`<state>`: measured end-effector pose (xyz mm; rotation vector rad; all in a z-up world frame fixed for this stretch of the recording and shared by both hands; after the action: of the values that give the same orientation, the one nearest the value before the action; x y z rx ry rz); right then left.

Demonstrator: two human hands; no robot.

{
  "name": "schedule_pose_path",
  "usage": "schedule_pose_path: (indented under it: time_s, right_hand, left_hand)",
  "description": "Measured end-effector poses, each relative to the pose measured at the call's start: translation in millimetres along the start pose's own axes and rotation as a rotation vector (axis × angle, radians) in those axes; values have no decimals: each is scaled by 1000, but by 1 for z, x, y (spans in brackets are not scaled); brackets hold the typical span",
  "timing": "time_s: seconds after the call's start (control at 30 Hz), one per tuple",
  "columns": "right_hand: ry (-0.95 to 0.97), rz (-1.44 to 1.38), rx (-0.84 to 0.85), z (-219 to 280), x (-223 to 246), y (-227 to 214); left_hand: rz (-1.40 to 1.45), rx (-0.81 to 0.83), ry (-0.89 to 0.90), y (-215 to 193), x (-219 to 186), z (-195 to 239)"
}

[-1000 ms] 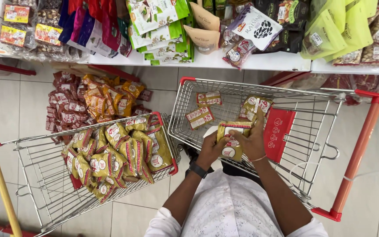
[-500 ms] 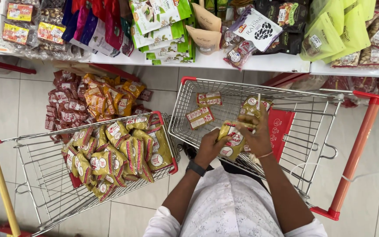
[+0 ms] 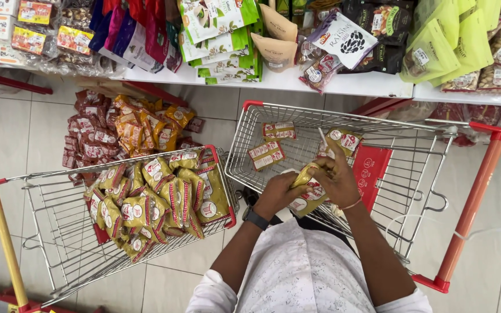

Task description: Sorting and checking food packets in a shopping cart against a receipt.

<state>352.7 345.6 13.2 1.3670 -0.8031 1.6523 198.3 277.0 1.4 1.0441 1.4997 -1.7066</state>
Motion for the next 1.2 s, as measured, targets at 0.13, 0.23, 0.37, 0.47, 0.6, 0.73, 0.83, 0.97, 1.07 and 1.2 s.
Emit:
schedule_pose_path:
  time_s: [0.13,0.23,0.37,0.47,0.6,0.73,0.83,0.97,1.07,1.2]
  right_hand:
    - [-115,-28,-82,0,5,-1]
    - [-118,86,-184,2,11,-3]
    - [-148,162,-299,4,11,-5]
    - [-70,233,-384,4,19,-6]
    - [-173,-30,-390,-1,18,-14]
    - [-233,1,-430,11,16,-23]
    - [-264,-80,-362,23,17,-18]
    - [1,-267,-244,32,-7,-7]
    - [152,-214,-242,35,-26,-2]
    - [263,-121,-284,33,-26,5]
  left_hand:
    - [20,84,-151,1,-6,-5]
    - [-45,155,-168,4,-3,-5]
    - [28,217,-238,4,-3,-5]
    - [125,270,-304,9,4,-3]
    - [277,265,-372,19,14,2]
    - [739,123,-366,43,39,10]
    - [779,40,-360,42,47,10]
    - [803,-53,-394,36,47,8]
    - [694,-109,-293,30,46,9]
    - [404,-196,-268,14,25,9]
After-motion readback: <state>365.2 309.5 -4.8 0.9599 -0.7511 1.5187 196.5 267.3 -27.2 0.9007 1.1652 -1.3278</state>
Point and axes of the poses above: each hand's wrist, its own z-axis away from the middle knuckle, its own y-axis out of the palm, x = y × z, the point moved 6 cm from there along -z, towards the middle knuckle, and after that the axes turned 4 degrees about y, right-handed, at the moved point
